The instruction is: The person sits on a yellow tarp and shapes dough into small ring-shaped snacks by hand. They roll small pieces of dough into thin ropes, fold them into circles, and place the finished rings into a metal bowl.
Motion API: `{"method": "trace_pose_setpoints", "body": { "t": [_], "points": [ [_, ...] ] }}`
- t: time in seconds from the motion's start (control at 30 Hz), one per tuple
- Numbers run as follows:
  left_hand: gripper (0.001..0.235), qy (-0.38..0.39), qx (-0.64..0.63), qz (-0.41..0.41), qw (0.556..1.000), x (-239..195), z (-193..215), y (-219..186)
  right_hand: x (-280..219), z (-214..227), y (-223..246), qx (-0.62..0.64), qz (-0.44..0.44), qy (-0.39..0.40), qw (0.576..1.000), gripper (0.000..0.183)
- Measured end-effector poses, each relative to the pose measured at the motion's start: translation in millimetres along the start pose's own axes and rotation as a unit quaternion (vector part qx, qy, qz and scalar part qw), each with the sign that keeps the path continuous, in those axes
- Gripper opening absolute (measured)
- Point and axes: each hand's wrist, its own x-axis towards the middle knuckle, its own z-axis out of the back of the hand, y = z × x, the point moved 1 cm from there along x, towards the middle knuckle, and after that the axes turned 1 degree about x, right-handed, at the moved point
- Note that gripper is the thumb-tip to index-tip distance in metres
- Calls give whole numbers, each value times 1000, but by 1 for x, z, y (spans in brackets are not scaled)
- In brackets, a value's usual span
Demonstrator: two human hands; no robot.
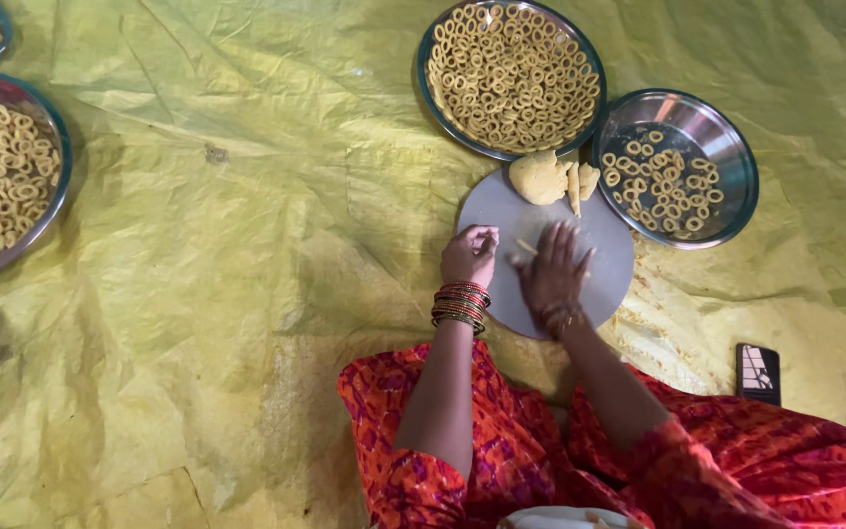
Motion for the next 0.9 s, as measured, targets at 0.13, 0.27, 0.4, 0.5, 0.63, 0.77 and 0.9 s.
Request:
{"method": "trace_pose_setpoints", "body": {
  "t": [0.13, 0.27, 0.4, 0.5, 0.63, 0.77, 0.9],
  "points": [
    [14, 1, 5, -12, 1000, 0, -5, 2, -82, -15, 8, -154, 68, 89, 982, 105],
    [14, 10, 1, -19, 1000, 1, -8, 5, -105, -9, 4, -29, 92, 69, 993, 103],
    [14, 6, 2, -26, 1000, 0, -3, 6, -30, 9, -8, 5, 45, 55, 997, 96],
    [14, 5, 13, -10, 1000, 0, 1, 4, 16, 23, -17, -4, -56, 17, 998, 96],
    [14, 12, 10, 7, 1000, 1, 2, 3, -12, 17, -14, 38, -16, 20, 999, 99],
    [14, 12, 10, -5, 1000, 1, 0, 5, -98, -1, 0, -40, 48, 47, 997, 104],
    [14, 27, 7, 0, 1000, 1, -5, 7, -116, 2, -2, -35, 78, 79, 993, 103]
  ]
}}
